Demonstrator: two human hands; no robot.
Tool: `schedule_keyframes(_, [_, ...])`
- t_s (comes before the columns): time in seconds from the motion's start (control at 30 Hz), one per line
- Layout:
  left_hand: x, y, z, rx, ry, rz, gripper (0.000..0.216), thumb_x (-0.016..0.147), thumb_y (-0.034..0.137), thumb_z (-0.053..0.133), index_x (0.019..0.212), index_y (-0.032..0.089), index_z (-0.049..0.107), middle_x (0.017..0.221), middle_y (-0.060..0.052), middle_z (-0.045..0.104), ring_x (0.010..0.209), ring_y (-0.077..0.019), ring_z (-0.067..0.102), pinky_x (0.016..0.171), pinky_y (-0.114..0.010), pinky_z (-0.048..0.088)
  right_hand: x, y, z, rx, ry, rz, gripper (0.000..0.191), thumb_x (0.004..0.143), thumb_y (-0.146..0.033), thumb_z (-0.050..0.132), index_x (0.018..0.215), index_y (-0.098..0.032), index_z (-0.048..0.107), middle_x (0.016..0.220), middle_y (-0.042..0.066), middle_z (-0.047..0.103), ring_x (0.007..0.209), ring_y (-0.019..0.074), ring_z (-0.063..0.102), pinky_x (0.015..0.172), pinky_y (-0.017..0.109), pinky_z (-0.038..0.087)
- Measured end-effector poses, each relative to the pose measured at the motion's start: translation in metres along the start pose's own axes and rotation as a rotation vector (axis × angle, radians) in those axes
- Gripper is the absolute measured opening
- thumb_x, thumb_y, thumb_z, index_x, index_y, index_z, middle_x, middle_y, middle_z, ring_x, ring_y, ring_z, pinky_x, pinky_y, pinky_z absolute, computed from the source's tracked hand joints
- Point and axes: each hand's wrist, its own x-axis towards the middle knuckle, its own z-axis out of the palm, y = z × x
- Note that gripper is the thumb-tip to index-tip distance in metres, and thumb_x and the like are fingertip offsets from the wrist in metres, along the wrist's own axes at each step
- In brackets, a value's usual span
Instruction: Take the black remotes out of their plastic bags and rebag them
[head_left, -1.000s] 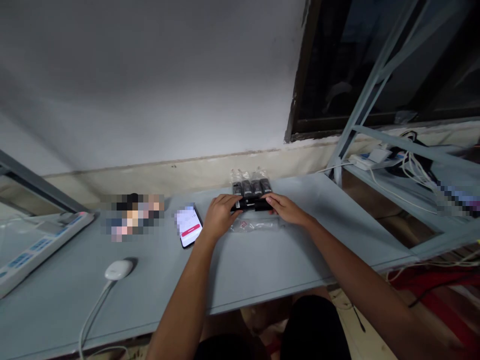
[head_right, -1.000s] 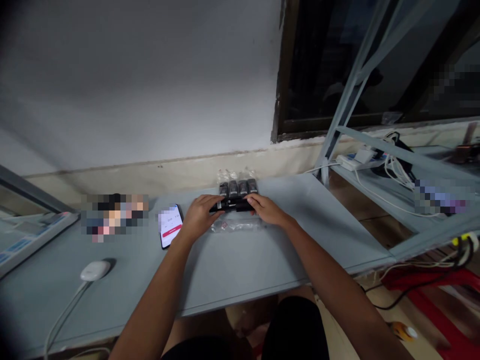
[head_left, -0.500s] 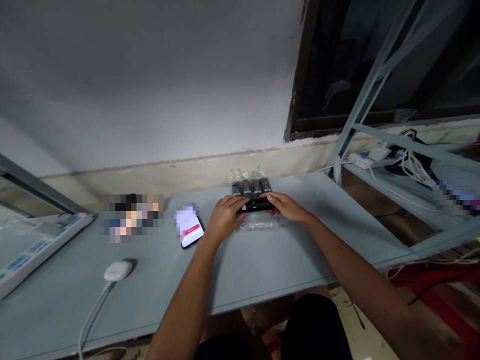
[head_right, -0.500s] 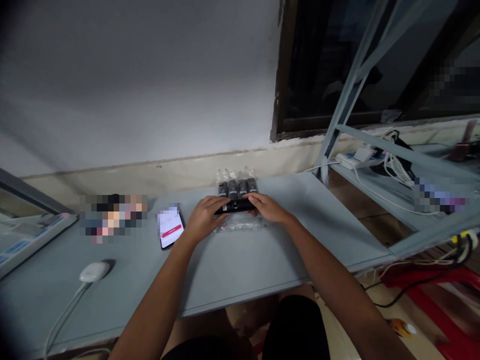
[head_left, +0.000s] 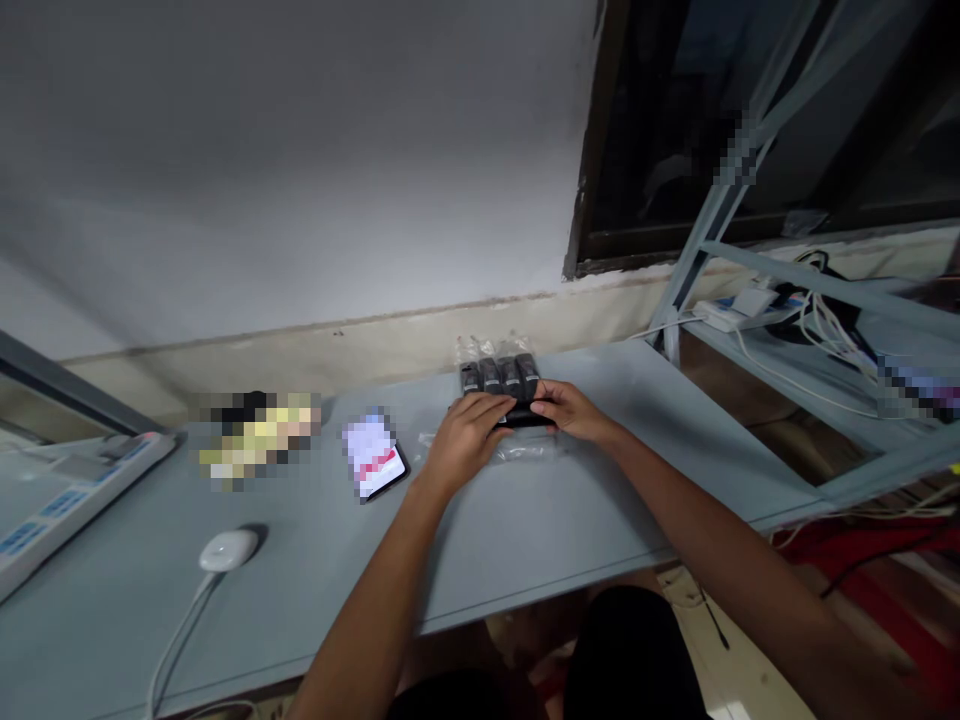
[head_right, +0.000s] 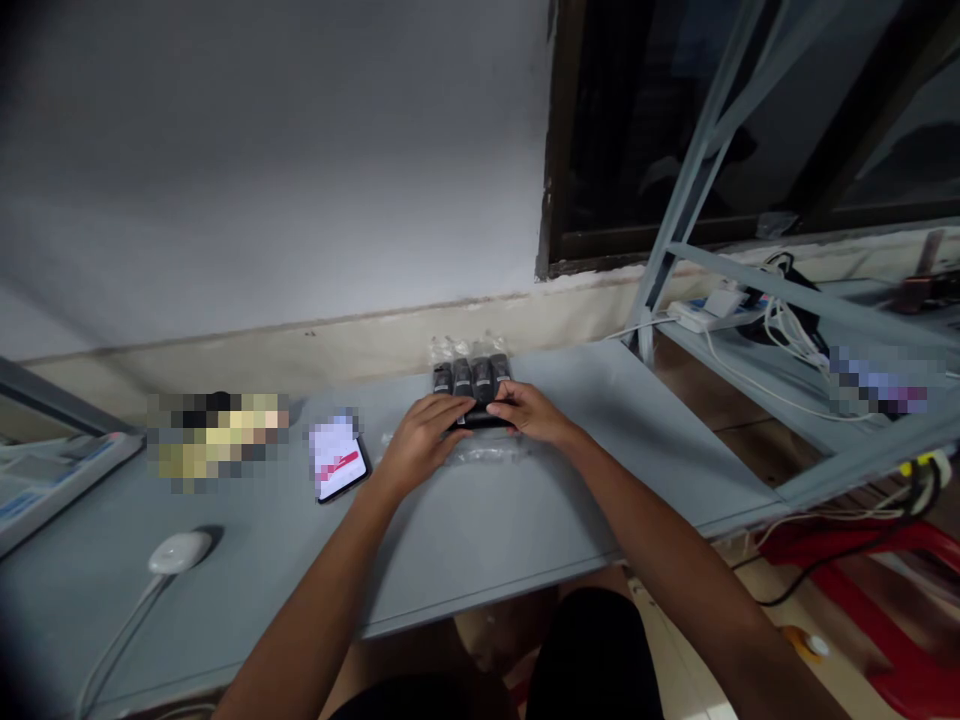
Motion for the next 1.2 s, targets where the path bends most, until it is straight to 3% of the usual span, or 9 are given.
schedule_keyframes(0.23, [0.003,0.005,0.004,0.063,-0.037,-0.013,0.043,0.099,0.023,0.069,0.142,0.024,0.063,0.136,-0.008,0.074,0.131,-0.0278,0.062,0.119,-0.053,0.041,-0.004,-0.014,-0.002,0.093,-0.105,-0.042,0.058,0.082,-0.045,0.084,0.133,-0.022,0.067,0.104,0.004,0.075,0.096,0.019,0.07,0.088,0.032,0.052])
schedule_keyframes(0.37, [0.004,0.013,0.008,0.074,-0.014,-0.046,0.049,0.099,0.026,0.07,0.147,0.025,0.059,0.141,-0.008,0.071,0.141,-0.0292,0.055,0.127,-0.056,0.031,-0.004,-0.015,-0.007,0.081,-0.107,0.008,0.052,0.08,-0.044,0.086,0.124,-0.02,0.074,0.092,0.003,0.075,0.086,0.0188,0.069,0.083,0.033,0.051])
schedule_keyframes(0.47, [0.005,0.018,0.002,0.001,0.05,-0.108,0.051,0.097,0.041,0.073,0.143,0.025,0.063,0.139,-0.012,0.069,0.135,-0.0302,0.059,0.12,-0.052,0.042,-0.004,-0.014,-0.014,0.142,0.021,0.033,0.054,0.077,-0.042,0.088,0.125,-0.021,0.074,0.091,0.002,0.076,0.082,0.0177,0.068,0.078,0.03,0.05])
schedule_keyframes(0.63, [0.002,0.021,-0.009,-0.112,-0.253,-0.13,0.072,0.082,0.056,0.085,0.142,0.024,0.064,0.136,-0.013,0.07,0.125,-0.0318,0.065,0.108,-0.046,0.053,-0.003,-0.017,-0.025,0.415,0.193,-0.01,0.067,0.072,-0.038,0.09,0.133,-0.026,0.066,0.094,0.0,0.075,0.082,0.0165,0.068,0.075,0.028,0.051])
schedule_keyframes(0.8, [-0.001,0.017,-0.011,-0.049,-0.441,-0.259,0.049,0.09,0.039,0.077,0.137,0.026,0.068,0.123,-0.007,0.077,0.11,-0.0287,0.073,0.097,-0.04,0.056,-0.003,-0.016,-0.026,0.395,0.201,0.008,0.07,0.068,-0.03,0.092,0.131,-0.03,0.063,0.103,0.001,0.072,0.085,0.0177,0.067,0.068,0.026,0.051])
schedule_keyframes(0.9, [0.0,0.014,-0.015,-0.016,-0.427,-0.308,0.05,0.09,0.04,0.076,0.137,0.024,0.069,0.119,-0.009,0.079,0.107,-0.0294,0.074,0.095,-0.042,0.056,-0.003,-0.012,-0.028,0.333,0.192,-0.006,0.092,0.069,-0.03,0.092,0.151,-0.035,0.051,0.114,0.003,0.072,0.088,0.0181,0.067,0.065,0.025,0.051])
schedule_keyframes(1.0, [0.001,0.012,-0.02,-0.002,-0.382,-0.348,0.052,0.091,0.042,0.075,0.139,0.022,0.068,0.115,-0.009,0.079,0.109,-0.0305,0.073,0.099,-0.045,0.054,-0.001,-0.006,-0.033,0.274,0.231,-0.033,0.124,0.07,-0.031,0.092,0.168,-0.043,0.018,0.131,0.006,0.069,0.087,0.018,0.067,0.067,0.028,0.055])
schedule_keyframes(1.1, [0.0,0.011,-0.024,-0.033,-0.367,-0.358,0.049,0.091,0.04,0.073,0.138,0.024,0.068,0.116,-0.008,0.078,0.107,-0.0285,0.073,0.098,-0.042,0.055,0.001,0.003,-0.036,0.213,0.27,-0.027,0.144,0.069,-0.032,0.094,0.17,-0.044,-0.008,0.142,0.01,0.065,0.073,0.0144,0.063,0.064,0.029,0.055])
schedule_keyframes(1.2, [-0.001,0.013,-0.023,-0.096,-0.37,-0.35,0.05,0.092,0.039,0.072,0.14,0.024,0.066,0.12,-0.008,0.076,0.103,-0.0253,0.073,0.092,-0.037,0.056,0.003,0.007,-0.033,0.176,0.242,-0.02,0.151,0.067,-0.034,0.096,0.168,-0.044,-0.015,0.143,0.012,0.064,0.07,0.0137,0.064,0.063,0.03,0.057])
